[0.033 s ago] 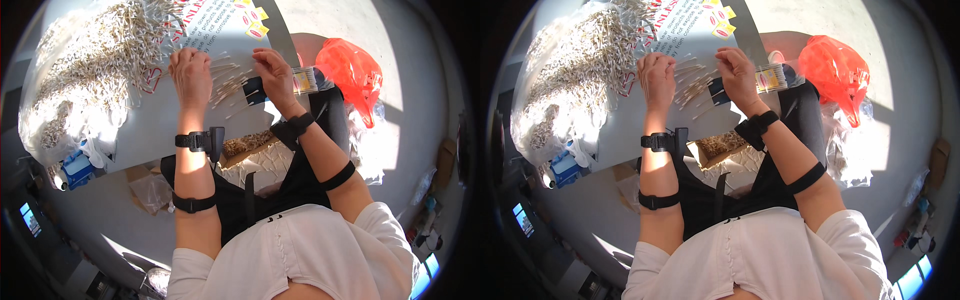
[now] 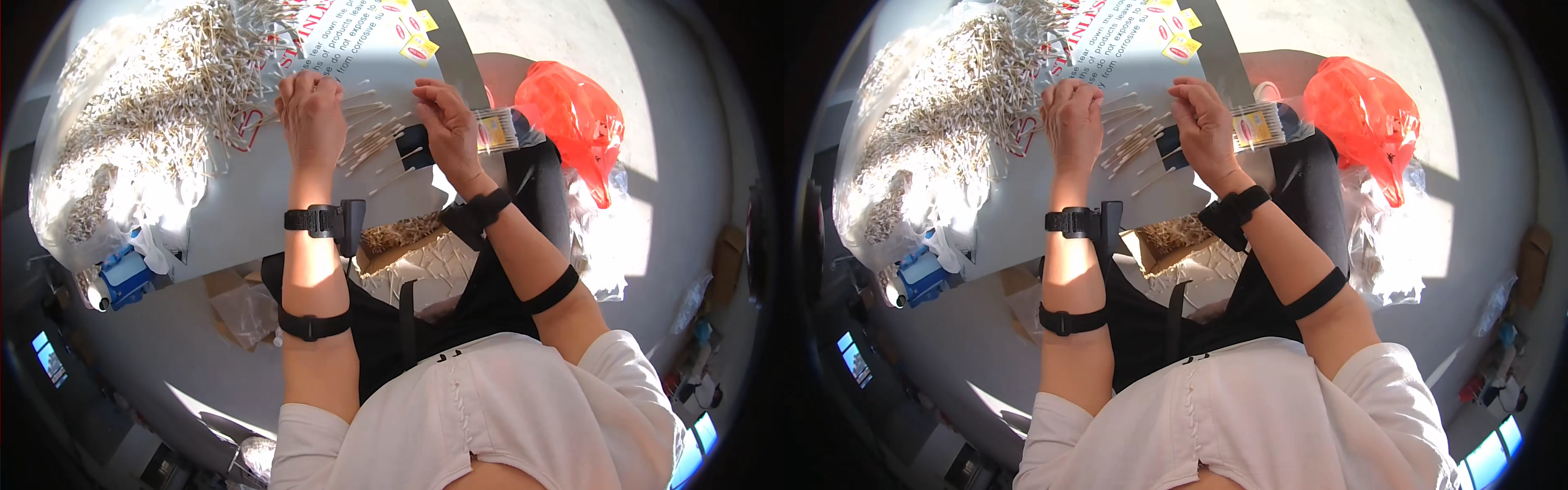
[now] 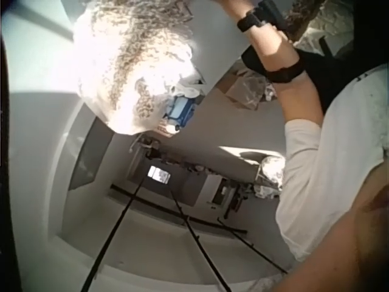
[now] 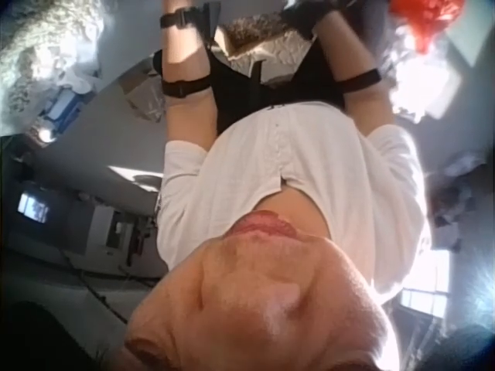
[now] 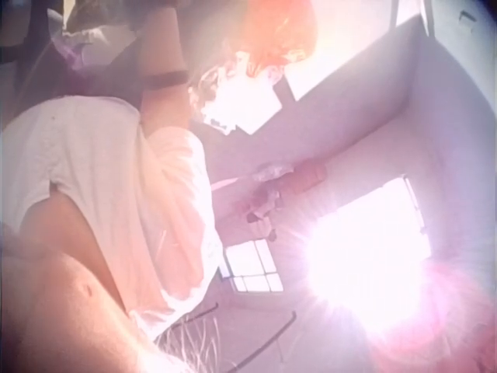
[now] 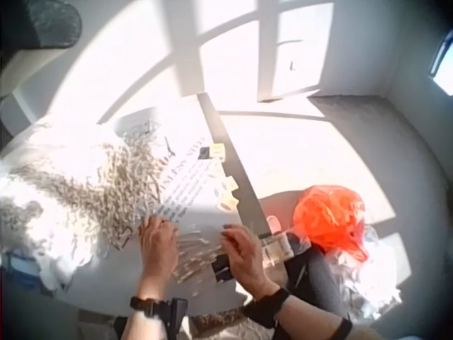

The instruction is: Packaging cotton swabs into plastic containers at a manufacturing workbench.

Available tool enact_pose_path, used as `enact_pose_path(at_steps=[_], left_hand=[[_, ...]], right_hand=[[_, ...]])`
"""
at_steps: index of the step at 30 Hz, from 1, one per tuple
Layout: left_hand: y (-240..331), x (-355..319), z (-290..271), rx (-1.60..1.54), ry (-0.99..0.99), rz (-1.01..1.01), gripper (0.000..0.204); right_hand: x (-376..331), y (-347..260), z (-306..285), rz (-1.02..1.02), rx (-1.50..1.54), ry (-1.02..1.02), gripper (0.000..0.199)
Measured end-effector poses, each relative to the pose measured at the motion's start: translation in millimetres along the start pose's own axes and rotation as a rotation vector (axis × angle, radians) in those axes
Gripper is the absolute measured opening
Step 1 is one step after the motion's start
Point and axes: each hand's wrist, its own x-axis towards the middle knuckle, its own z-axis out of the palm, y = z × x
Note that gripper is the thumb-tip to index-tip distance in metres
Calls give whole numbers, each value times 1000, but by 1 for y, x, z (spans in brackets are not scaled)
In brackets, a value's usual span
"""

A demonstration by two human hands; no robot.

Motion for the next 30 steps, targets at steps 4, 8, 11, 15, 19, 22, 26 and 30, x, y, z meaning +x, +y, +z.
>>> enact_pose_path(at_steps=[4, 8, 11, 15, 19, 22, 26, 30], left_hand=[[-2, -1, 6, 73, -149, 50, 28], [34, -36, -27, -60, -247, 81, 75], [47, -68, -33, 5, -459, 101, 95], [30, -72, -24, 19, -382, 59, 96], [4, -57, -2, -186, -200, 25, 87], [15, -60, 10, -498, -18, -161, 76], [38, -72, 22, -911, 326, -475, 59], [42, -59, 29, -1057, 346, -503, 67]], right_hand=[[-34, -7, -1, -54, -56, -34, 31], [-35, -25, -26, -50, -212, -94, 40], [-22, -13, -28, 52, 7, -51, 39], [-20, -10, -13, 29, 157, -39, 34], [-20, -9, 5, 44, 162, -52, 28], [-5, 0, 9, 18, 151, -17, 30], [2, 8, 21, 27, 195, -6, 35], [-9, 7, 28, 44, 195, -62, 38]])
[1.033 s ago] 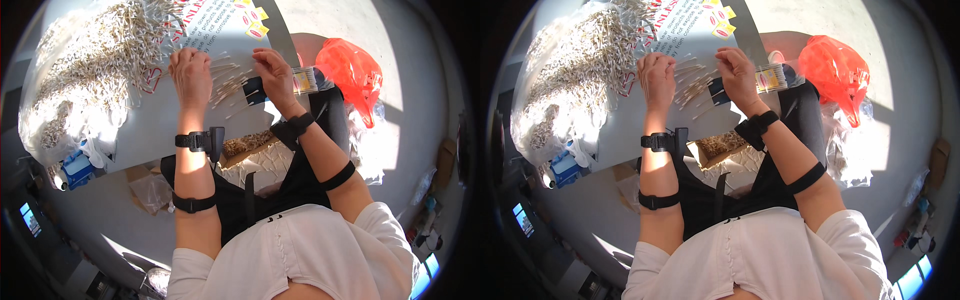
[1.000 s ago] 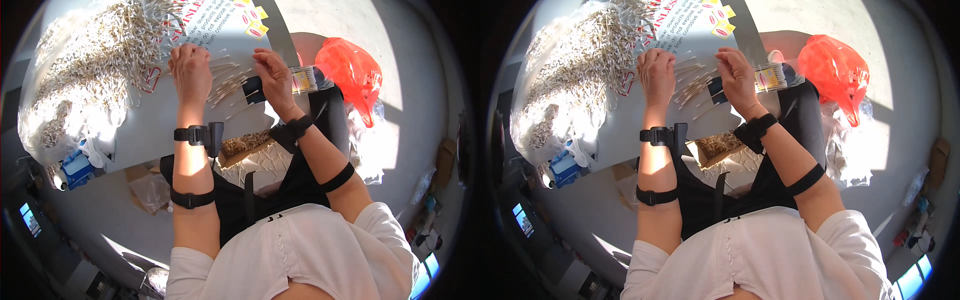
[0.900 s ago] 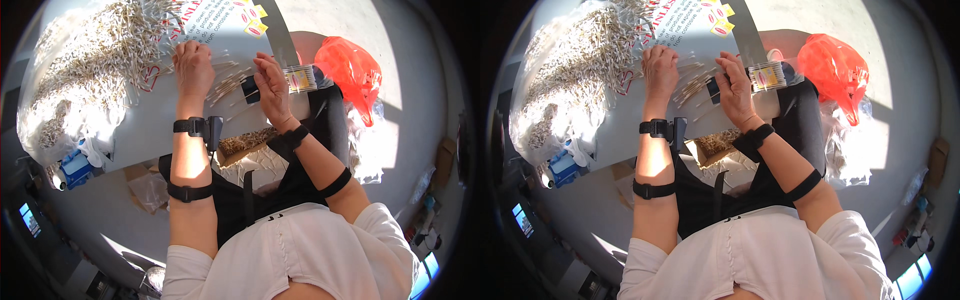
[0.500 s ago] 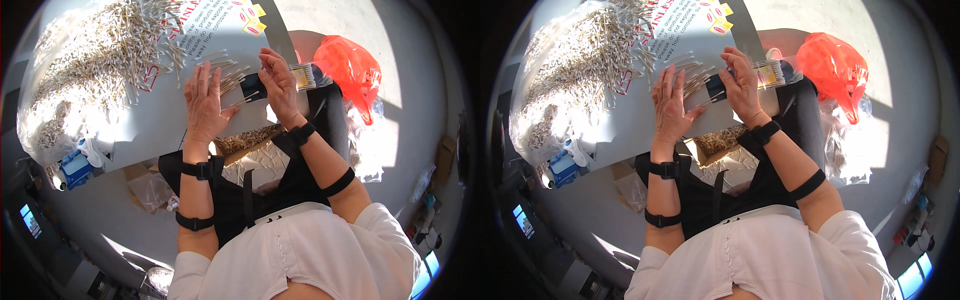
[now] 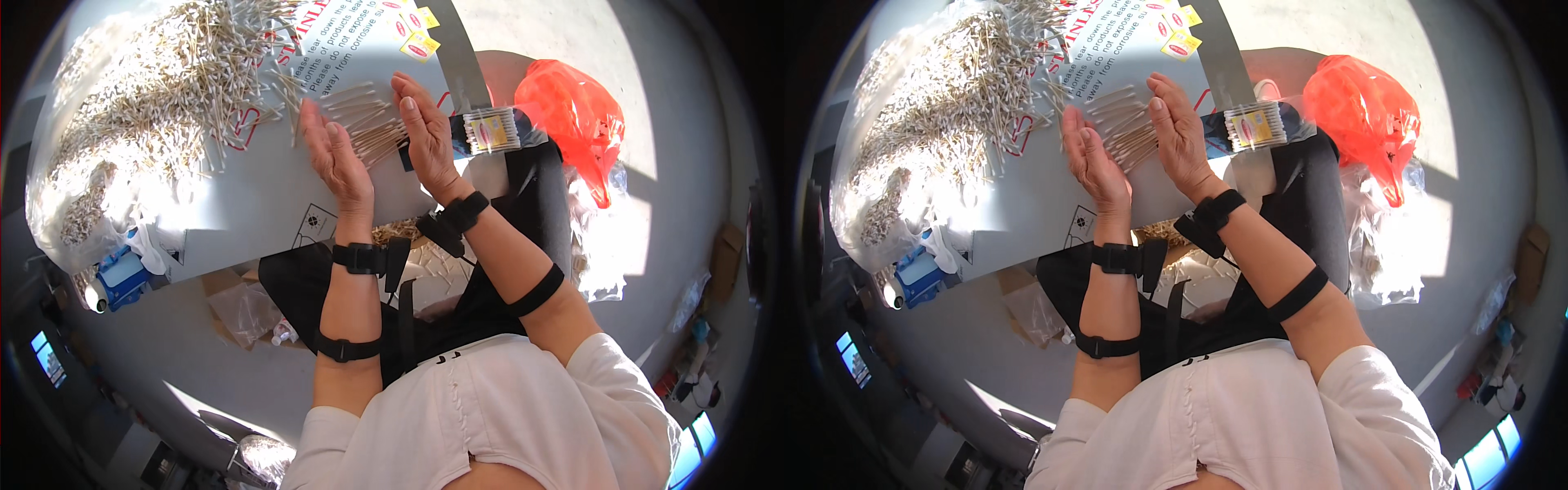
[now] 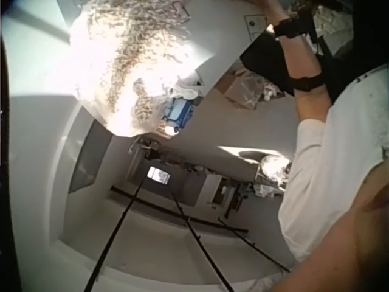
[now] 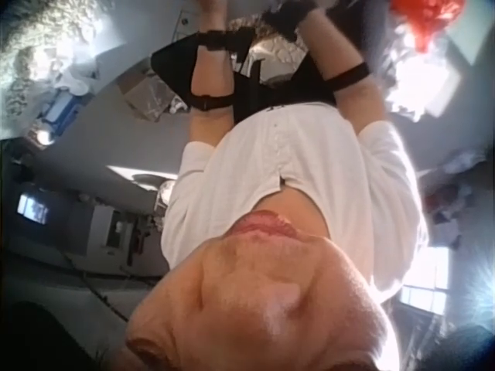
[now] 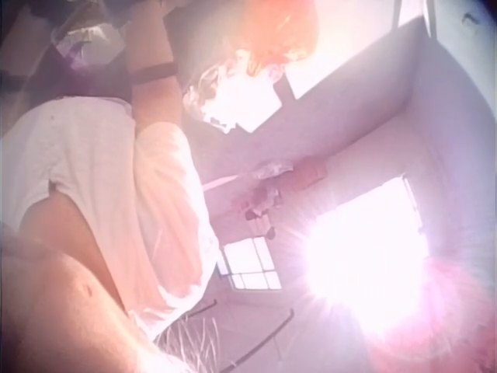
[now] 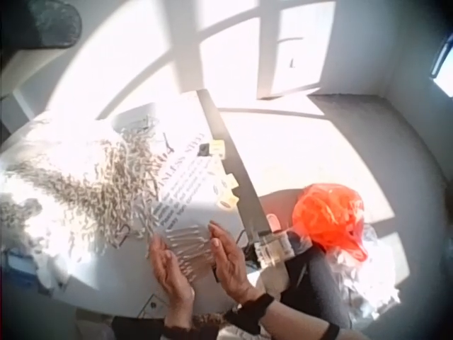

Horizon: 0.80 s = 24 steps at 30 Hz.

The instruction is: Packaging cotton swabs into plastic containers at a manufacturing workbench.

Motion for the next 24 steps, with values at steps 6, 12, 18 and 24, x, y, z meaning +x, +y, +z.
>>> enact_pose_path(at_steps=[6, 12, 18, 24], left_hand=[[-4, 35, -5, -81, 27, -8, 64], [-12, 47, 6, -94, -31, -7, 62], [4, 30, -3, -43, -41, 12, 55], [21, -21, -33, 924, -445, 387, 54]], right_hand=[[22, -1, -7, 25, 49, 39, 42], [44, 5, 7, 58, 23, -91, 44], [33, 2, -7, 117, 197, -9, 43], [20, -21, -39, 40, -239, -199, 20]])
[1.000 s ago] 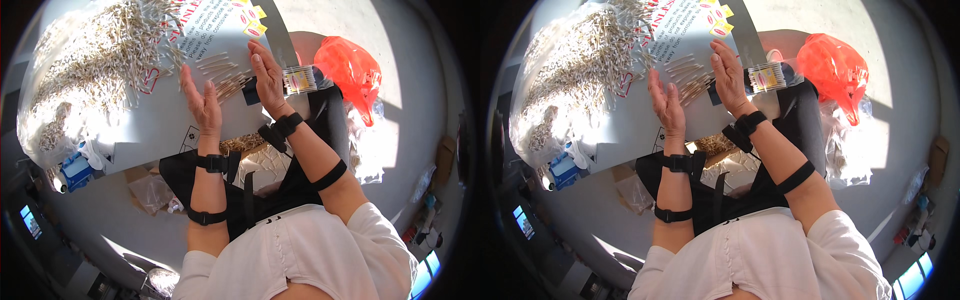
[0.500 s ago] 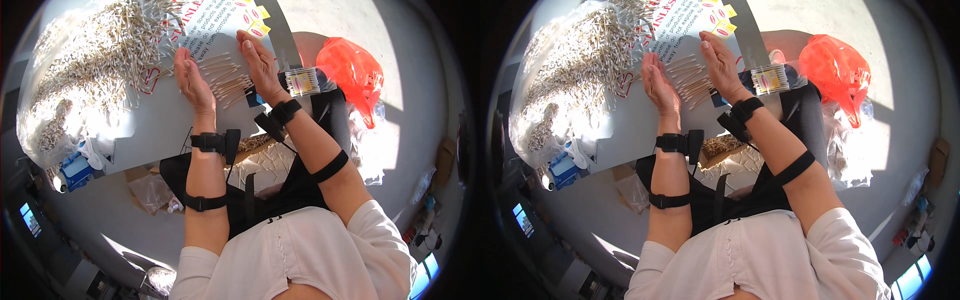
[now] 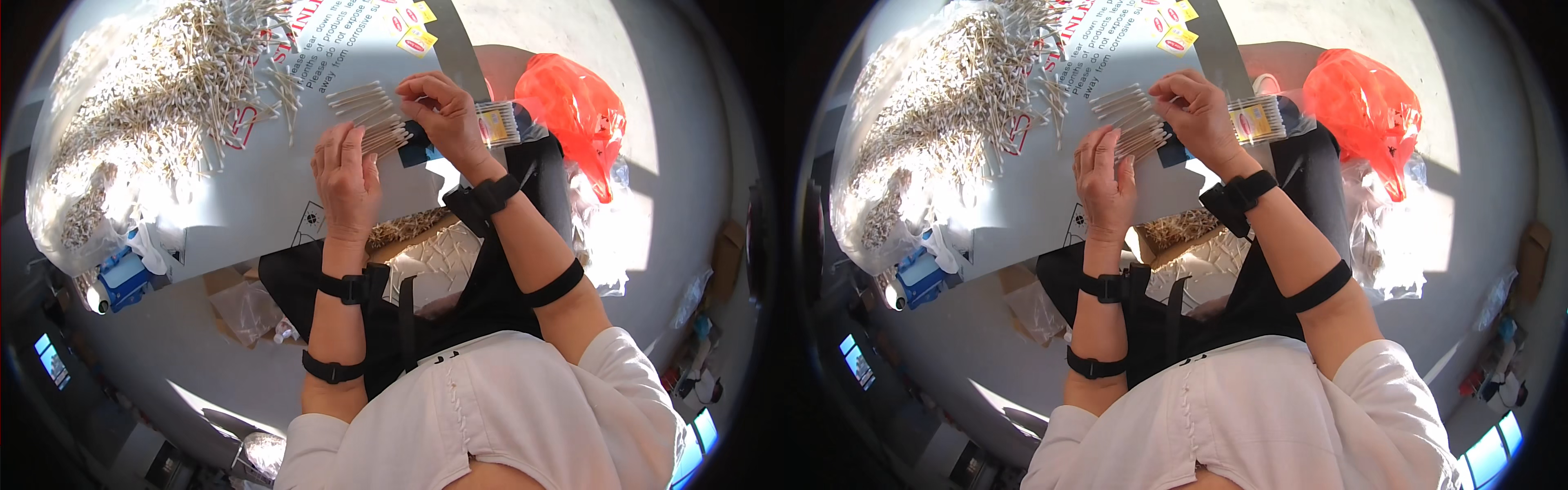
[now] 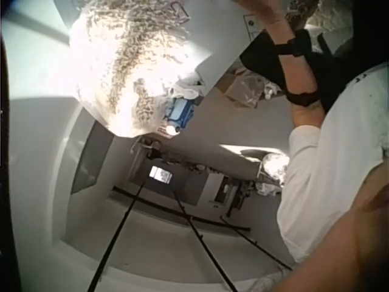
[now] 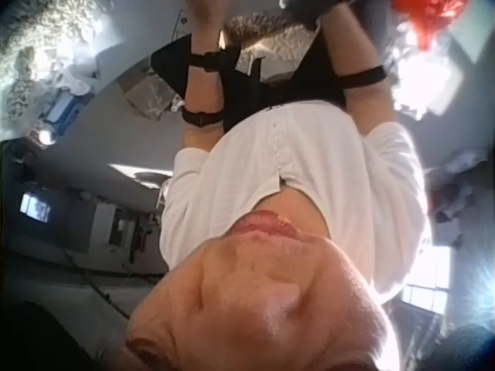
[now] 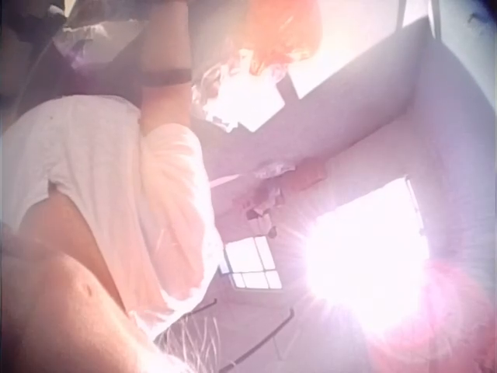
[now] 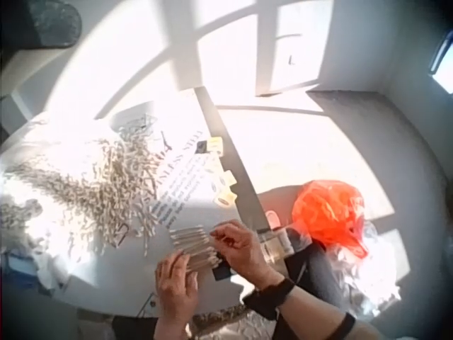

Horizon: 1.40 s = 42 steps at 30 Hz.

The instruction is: Packaging cotton swabs into plastic containers at a manufacturing workbench.

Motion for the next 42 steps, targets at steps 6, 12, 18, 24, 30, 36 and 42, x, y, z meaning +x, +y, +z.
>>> enact_pose_path(at_steps=[6, 12, 18, 24, 30, 36, 42], left_hand=[[9, -16, 3, 111, 1, -103, 61], [19, -13, 14, 286, -153, -95, 80], [26, -24, 15, 314, -269, -104, 81], [22, -19, 15, 333, -247, -79, 80], [19, -20, 16, 259, -197, -66, 76], [17, -20, 18, 250, -159, -83, 76], [19, -18, 17, 253, -113, -84, 69]], right_hand=[[-20, -8, -5, -220, -452, -147, 26], [-20, -4, 5, 23, -152, 141, 28], [-26, -4, 3, -17, -137, 68, 27], [-13, 4, 4, -172, -412, -56, 15], [5, -1, 3, -115, -663, -202, 5], [13, 0, -1, -104, -551, -161, 7], [16, -1, 3, -99, -716, -200, 6]])
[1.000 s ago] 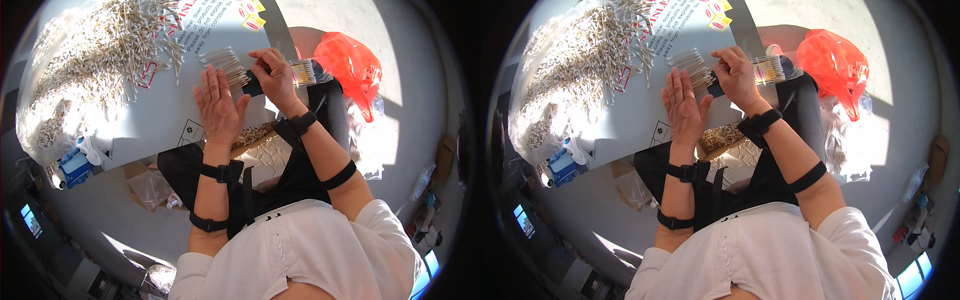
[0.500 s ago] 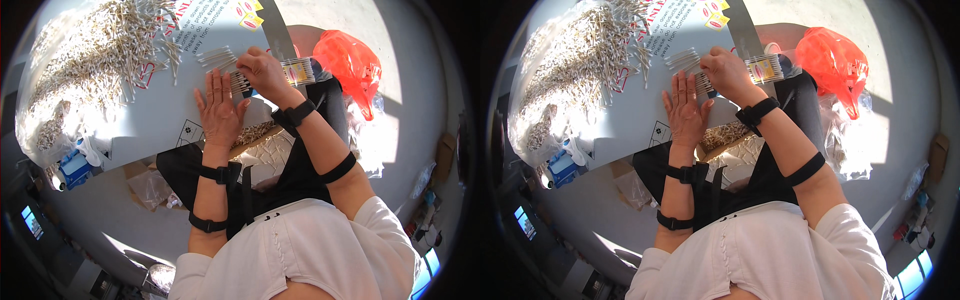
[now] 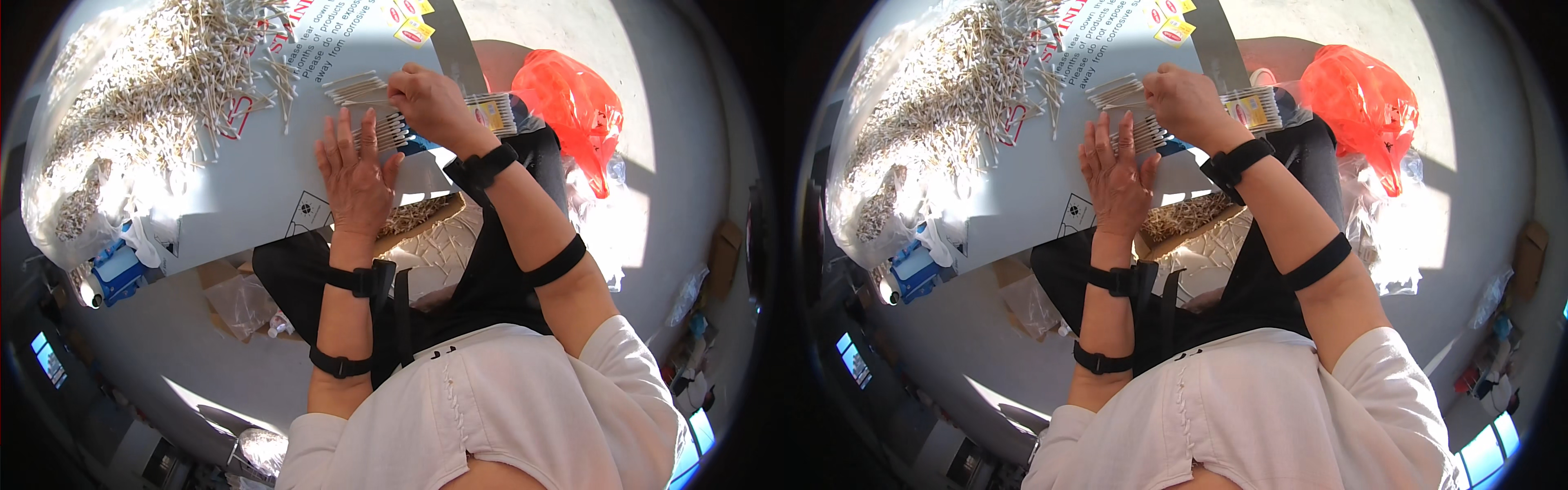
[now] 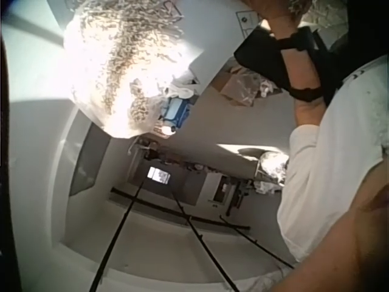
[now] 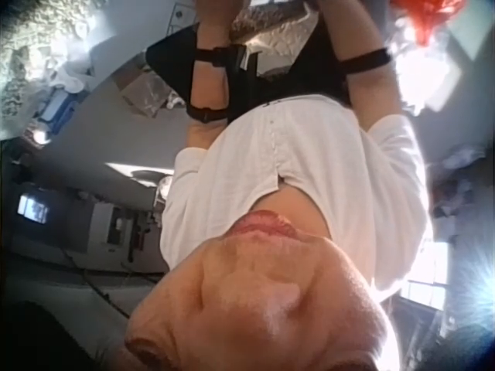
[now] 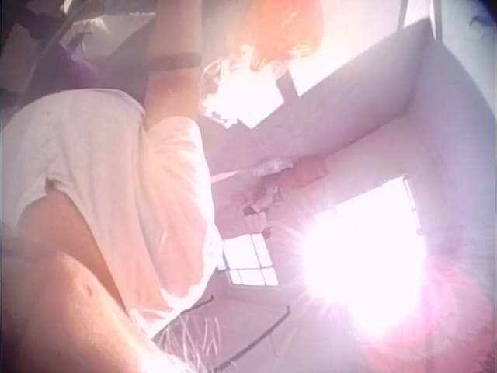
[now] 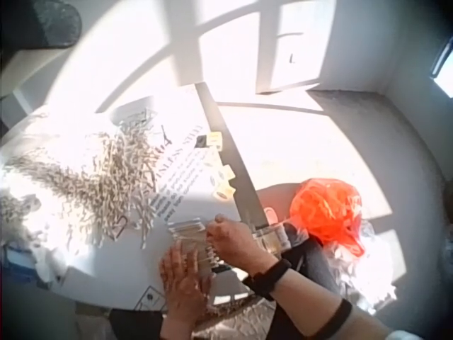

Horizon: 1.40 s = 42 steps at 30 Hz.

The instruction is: Packaging cotton swabs into plastic containers at a manufacturing workbench.

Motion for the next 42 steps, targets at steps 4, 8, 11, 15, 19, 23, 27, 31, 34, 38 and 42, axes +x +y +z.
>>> enact_pose_path(at_steps=[4, 8, 11, 15, 19, 23, 27, 31, 34, 38, 42], left_hand=[[-4, 12, -2, 68, 46, 55, 61], [-5, 16, -2, 102, 66, 77, 56], [-1, 15, -6, 107, 71, 83, 54], [4, 8, -7, 112, 53, 85, 54], [5, 4, -2, 88, 71, 112, 62], [1, 6, 0, 88, 47, 118, 72], [1, 10, -5, 50, 63, 127, 80], [2, 23, 0, 68, 5, 99, 88], [-6, 39, 3, 41, 53, 84, 85], [-30, 68, 2, 103, 65, 126, 75], [-29, 77, -6, 142, -37, 173, 72]], right_hand=[[6, 6, 0, 26, 111, 59, 7], [7, 8, -1, 15, 130, 41, 7], [6, 7, -1, -1, 99, 40, 7], [4, 5, -5, -24, 91, 11, 7], [1, 7, -8, -55, 127, 7, 7], [-5, 5, -4, -26, 252, 86, 7], [-18, -1, 6, 180, 688, 382, 10], [-39, 3, 22, 259, 844, 430, 18], [-41, -11, 25, 243, 924, 459, 19], [-40, -19, 23, 231, 937, 448, 23], [-40, -15, 25, 227, 982, 445, 27]])
